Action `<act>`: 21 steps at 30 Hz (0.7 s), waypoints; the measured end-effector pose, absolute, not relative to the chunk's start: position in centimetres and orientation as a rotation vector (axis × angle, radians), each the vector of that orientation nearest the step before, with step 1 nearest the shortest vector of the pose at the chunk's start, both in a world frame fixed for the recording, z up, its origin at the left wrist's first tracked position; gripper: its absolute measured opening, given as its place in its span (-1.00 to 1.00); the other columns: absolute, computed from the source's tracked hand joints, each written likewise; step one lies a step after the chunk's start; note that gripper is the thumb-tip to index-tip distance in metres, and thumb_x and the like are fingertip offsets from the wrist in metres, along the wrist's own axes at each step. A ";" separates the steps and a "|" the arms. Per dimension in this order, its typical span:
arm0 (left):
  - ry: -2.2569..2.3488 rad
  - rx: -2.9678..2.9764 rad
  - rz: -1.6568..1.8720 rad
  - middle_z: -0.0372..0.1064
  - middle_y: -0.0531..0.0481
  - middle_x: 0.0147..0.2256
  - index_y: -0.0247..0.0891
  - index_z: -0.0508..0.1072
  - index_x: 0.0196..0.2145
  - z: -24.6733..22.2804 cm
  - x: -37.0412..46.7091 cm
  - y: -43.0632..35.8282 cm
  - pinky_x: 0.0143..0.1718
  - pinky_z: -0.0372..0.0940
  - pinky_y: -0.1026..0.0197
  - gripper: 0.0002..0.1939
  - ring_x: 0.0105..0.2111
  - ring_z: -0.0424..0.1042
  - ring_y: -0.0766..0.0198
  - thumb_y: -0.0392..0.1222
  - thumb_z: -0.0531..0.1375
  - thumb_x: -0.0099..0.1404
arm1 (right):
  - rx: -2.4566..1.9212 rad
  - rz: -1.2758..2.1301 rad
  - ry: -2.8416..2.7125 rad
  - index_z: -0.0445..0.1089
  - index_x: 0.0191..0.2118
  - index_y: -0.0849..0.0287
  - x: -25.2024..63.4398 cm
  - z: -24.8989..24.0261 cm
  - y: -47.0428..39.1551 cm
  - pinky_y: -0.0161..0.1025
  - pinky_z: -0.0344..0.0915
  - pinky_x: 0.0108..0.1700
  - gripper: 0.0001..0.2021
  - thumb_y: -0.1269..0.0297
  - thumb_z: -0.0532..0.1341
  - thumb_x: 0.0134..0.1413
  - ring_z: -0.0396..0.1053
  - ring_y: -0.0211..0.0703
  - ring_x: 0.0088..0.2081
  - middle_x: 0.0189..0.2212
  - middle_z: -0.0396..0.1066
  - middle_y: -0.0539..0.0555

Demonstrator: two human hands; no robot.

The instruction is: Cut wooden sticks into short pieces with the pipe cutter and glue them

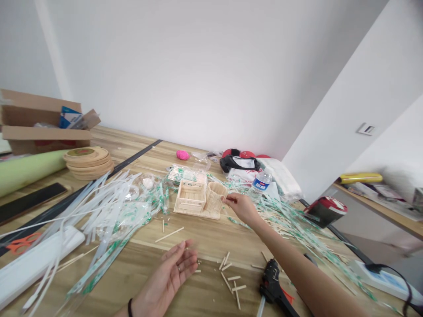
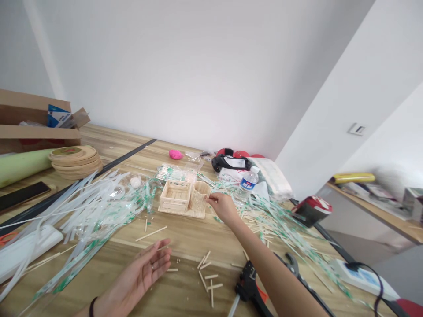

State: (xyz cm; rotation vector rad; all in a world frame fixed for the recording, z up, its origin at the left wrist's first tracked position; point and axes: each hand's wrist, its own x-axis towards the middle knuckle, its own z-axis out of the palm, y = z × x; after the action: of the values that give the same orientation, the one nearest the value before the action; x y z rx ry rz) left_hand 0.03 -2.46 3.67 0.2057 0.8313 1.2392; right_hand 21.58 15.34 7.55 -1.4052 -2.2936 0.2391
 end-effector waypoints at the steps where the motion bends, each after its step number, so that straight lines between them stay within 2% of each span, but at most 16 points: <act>1: 0.829 0.209 1.239 0.53 -0.19 -0.38 -0.44 0.47 -0.20 3.7 0.0 -2.5 -0.28 0.45 0.21 -0.84 -0.41 0.53 0.25 -0.38 0.11 0.30 | -1.410 0.242 -2.296 0.38 -0.34 0.24 21.6 7.6 15.3 -0.21 0.35 -0.26 -0.79 0.20 0.14 0.20 0.38 -0.26 -0.36 -0.39 0.41 -0.02; 14: 0.778 0.225 1.262 0.54 -0.19 -0.40 -0.45 0.51 -0.31 3.4 -0.1 -2.3 -0.27 0.45 0.20 -0.84 -0.42 0.53 0.25 -0.39 0.11 0.30 | -1.443 0.259 -2.277 0.38 -0.29 0.24 21.3 8.1 15.0 -0.17 0.35 -0.23 -0.79 0.18 0.15 0.19 0.39 -0.24 -0.32 -0.34 0.42 0.00; 21: 0.809 0.375 1.274 0.56 -0.22 -0.34 -0.42 0.52 -0.33 3.7 -0.5 -2.5 -0.21 0.43 0.19 -0.89 -0.34 0.55 0.19 -0.35 0.18 0.26 | -1.354 0.417 -2.194 0.39 -0.42 0.23 20.8 9.0 14.0 -0.21 0.29 -0.27 -0.74 0.14 0.16 0.15 0.36 -0.24 -0.39 -0.46 0.40 -0.02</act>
State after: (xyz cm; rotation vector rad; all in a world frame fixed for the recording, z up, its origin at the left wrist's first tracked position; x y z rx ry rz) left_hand -0.45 -2.52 3.68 0.3751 0.8093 1.2737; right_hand 20.84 14.02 9.03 -1.3541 -2.1937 0.4169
